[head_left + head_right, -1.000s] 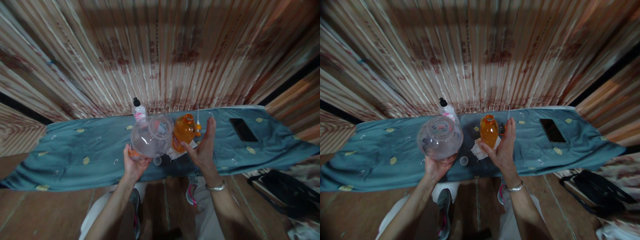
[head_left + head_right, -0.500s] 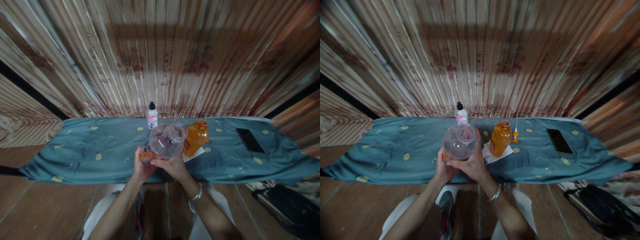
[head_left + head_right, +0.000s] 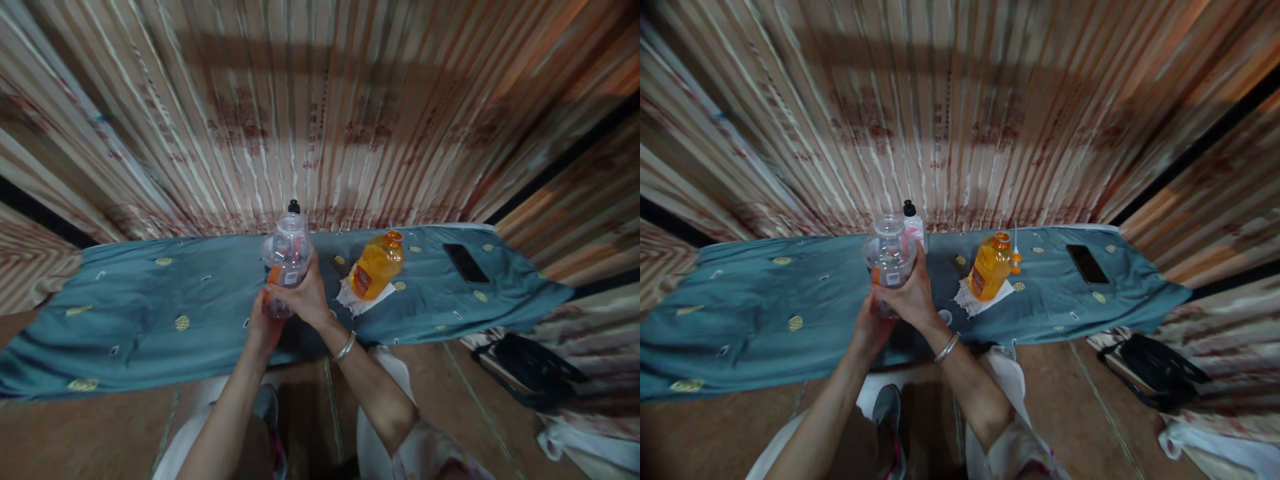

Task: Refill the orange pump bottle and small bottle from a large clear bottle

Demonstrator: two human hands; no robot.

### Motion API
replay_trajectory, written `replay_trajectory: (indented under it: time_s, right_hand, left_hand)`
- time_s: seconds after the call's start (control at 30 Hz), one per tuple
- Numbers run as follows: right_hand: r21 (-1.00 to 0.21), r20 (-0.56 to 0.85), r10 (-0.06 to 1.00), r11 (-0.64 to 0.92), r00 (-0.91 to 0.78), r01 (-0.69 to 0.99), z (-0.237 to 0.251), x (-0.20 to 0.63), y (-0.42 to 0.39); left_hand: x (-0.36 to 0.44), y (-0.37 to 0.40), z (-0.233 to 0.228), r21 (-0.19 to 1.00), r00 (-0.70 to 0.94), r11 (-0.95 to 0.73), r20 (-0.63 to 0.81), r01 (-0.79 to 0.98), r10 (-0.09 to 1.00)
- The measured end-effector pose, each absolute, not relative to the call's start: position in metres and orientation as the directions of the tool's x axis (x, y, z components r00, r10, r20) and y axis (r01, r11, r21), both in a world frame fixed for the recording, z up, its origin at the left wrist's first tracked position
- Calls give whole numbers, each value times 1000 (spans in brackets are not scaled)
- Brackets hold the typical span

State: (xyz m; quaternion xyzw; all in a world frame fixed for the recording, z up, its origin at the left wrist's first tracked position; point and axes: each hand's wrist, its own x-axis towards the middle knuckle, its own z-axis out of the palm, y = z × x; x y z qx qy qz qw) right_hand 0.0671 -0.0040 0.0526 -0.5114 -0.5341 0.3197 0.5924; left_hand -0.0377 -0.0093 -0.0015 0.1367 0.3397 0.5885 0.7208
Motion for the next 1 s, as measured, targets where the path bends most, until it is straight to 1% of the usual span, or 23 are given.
replay_trajectory:
  time_s: [0.17, 0.3, 0.37, 0.5, 0.63, 0.8, 0.9, 0.97, 1.0]
  right_hand:
    - [-930, 300, 932, 237, 205, 282, 44, 57, 12]
    - [-918, 303, 936, 237, 179, 318, 36, 50, 22]
    - [-912, 309, 936, 241, 169, 333, 32, 46, 25]
    - [-896, 341, 928, 273, 150, 349, 24, 38, 28]
    - [-894, 320, 942, 266, 98, 361, 15, 35, 27]
    - [-880, 292, 956, 263, 13, 396, 13, 46, 14]
    - [-839, 316, 948, 301, -43, 454, 12, 69, -3]
    - [-772, 334, 936, 338, -109, 538, 8, 92, -16]
    - [-736, 324, 938, 330, -121, 591, 5, 105, -23]
  left_hand:
    - [-49, -5, -1, 722, -142, 73, -233, -688, 962]
    - [-49, -5, -2, 859, -209, -1, -123, -513, 970]
    - [-46, -3, -2, 907, -240, -39, -69, -420, 968]
    - [-42, 3, -1, 927, -314, -105, -14, -360, 949]
    - [-45, 5, -1, 952, -302, -142, 57, -269, 952]
    - [-52, 0, -6, 971, -282, -108, 44, -213, 958]
    - [-52, -1, -10, 975, -273, -82, 23, -207, 962]
    - [-51, -2, -12, 982, -288, -70, 16, -175, 957]
    - [-52, -3, -13, 989, -311, -65, 20, -136, 950]
